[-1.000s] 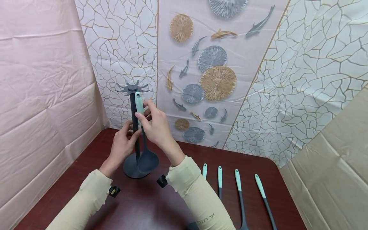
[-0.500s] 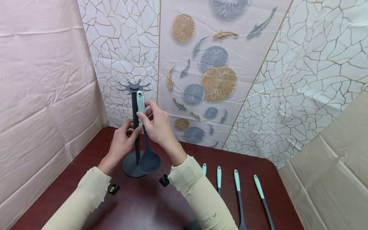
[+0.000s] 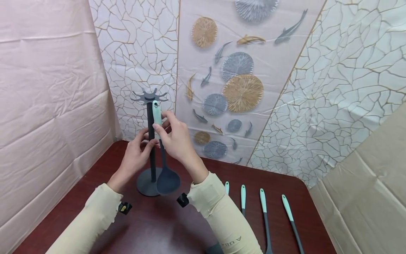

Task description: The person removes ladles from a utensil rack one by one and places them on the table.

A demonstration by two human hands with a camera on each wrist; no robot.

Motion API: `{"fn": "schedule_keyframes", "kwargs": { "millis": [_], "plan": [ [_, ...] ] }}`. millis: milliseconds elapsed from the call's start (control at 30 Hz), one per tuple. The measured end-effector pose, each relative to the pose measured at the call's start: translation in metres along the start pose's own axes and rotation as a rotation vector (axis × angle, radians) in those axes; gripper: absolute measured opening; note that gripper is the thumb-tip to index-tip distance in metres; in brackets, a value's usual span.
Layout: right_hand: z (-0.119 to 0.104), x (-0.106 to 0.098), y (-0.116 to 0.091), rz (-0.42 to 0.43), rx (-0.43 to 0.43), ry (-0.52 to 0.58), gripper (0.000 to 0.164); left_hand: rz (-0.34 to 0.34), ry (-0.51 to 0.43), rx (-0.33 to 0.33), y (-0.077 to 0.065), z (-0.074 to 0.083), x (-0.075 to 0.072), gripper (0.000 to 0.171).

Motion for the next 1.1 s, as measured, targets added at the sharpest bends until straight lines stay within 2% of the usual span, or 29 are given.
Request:
{"fn": "schedule_keyframes", "kwargs": {
  "millis": [367, 733, 1100],
  "plan": [
    [-0.0021, -0.0065, 0.0013, 0.006, -0.005, 0.026, 0.025, -0.004, 0.017, 0.0, 0.0031, -0.0004, 0.0014, 0.04],
    [-0.0033, -0.0083, -0.003, 0.025, 0.008, 0.014, 0.025, -0.028, 0.075, -0.013, 0.0031, -0.0016, 0.0019, 0.039],
    [-0.0024, -0.0079, -0.0074, 0.018, 0.017, 0.061, 0.023, -0.039, 0.064, -0.019, 0.0033, -0.0019, 0.0024, 0.04]
  ]
}}
Point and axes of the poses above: each hand's wrist, its own y-axis towards the middle knuckle, its own x-axis out of the palm, z = x × y, the point moved 7 cm from there along y, towards the middle knuckle, and after that the axes turned 1 degree about -y, right-handed, at the moved point
